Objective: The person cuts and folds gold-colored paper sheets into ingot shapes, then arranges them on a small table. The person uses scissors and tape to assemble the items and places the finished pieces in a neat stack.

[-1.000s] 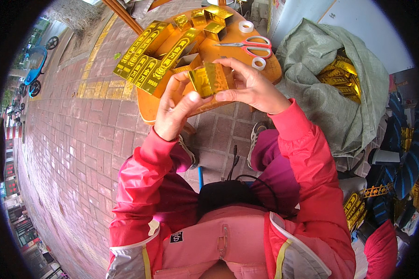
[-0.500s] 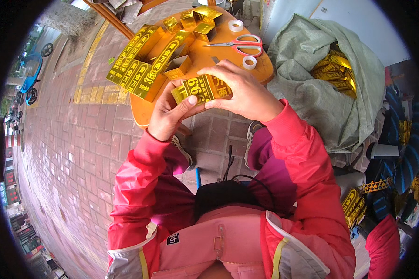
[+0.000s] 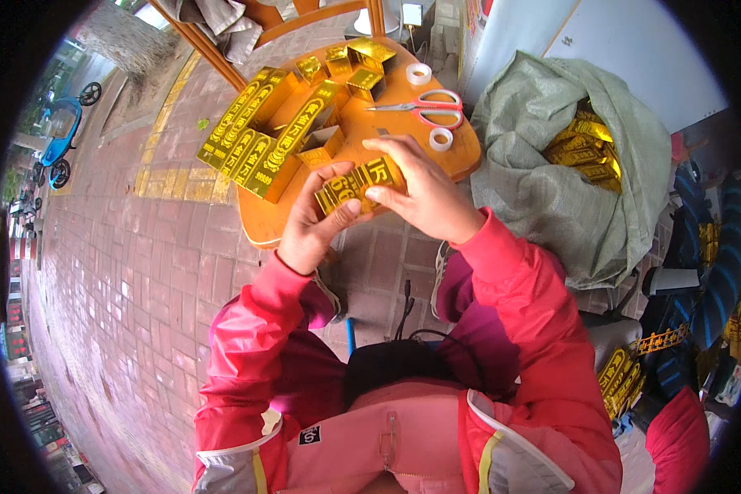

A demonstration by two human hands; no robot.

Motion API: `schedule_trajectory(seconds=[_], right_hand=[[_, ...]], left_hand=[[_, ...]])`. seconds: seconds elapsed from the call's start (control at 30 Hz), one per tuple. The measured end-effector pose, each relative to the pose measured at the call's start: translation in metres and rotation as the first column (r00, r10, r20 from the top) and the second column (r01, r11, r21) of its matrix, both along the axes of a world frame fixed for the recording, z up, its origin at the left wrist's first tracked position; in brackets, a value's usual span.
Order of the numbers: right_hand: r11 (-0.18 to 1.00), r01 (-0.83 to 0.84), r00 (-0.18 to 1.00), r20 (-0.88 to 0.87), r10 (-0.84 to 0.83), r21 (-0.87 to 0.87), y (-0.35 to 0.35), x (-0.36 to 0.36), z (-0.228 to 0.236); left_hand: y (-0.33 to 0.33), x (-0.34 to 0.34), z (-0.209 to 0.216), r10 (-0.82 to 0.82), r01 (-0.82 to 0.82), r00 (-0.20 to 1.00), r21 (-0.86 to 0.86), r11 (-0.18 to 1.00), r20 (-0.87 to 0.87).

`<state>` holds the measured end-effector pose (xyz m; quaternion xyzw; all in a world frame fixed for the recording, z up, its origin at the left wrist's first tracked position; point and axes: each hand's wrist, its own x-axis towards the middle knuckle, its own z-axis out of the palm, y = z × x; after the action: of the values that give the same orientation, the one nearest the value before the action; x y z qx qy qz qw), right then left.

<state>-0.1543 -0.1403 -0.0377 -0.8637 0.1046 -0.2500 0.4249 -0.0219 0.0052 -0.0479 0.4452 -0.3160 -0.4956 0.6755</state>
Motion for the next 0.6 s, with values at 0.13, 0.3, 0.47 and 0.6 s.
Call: schedule_trajectory(seconds=[0.13,0.3,0.47,0.6], right_hand=[[0.983,0.000,0.994,-0.108,0.020,0.184,0.008,0.006,0.004],[0.932,0.356,0.930,0.070,-0.360,0.062,-0.043,0.034,0.032],[0.775,0.538,0.827,0.033,-0.561,-0.332,-0.137,0.104,0.022],[0.740,0.537,0.774,-0.112,-0.623,-0.405,-0.164,0.138,-0.017]], left_hand=[[-0.002,0.000,0.004,0.070,-0.069,0.996,-0.018,0.997,0.050],[0.000,0.018,0.008,0.285,-0.300,0.834,-0.045,0.953,0.472],[0.012,0.057,0.012,0.484,-0.496,0.711,-0.124,0.859,0.510],[0.028,0.101,0.004,0.583,-0.601,0.543,-0.205,0.772,0.604]])
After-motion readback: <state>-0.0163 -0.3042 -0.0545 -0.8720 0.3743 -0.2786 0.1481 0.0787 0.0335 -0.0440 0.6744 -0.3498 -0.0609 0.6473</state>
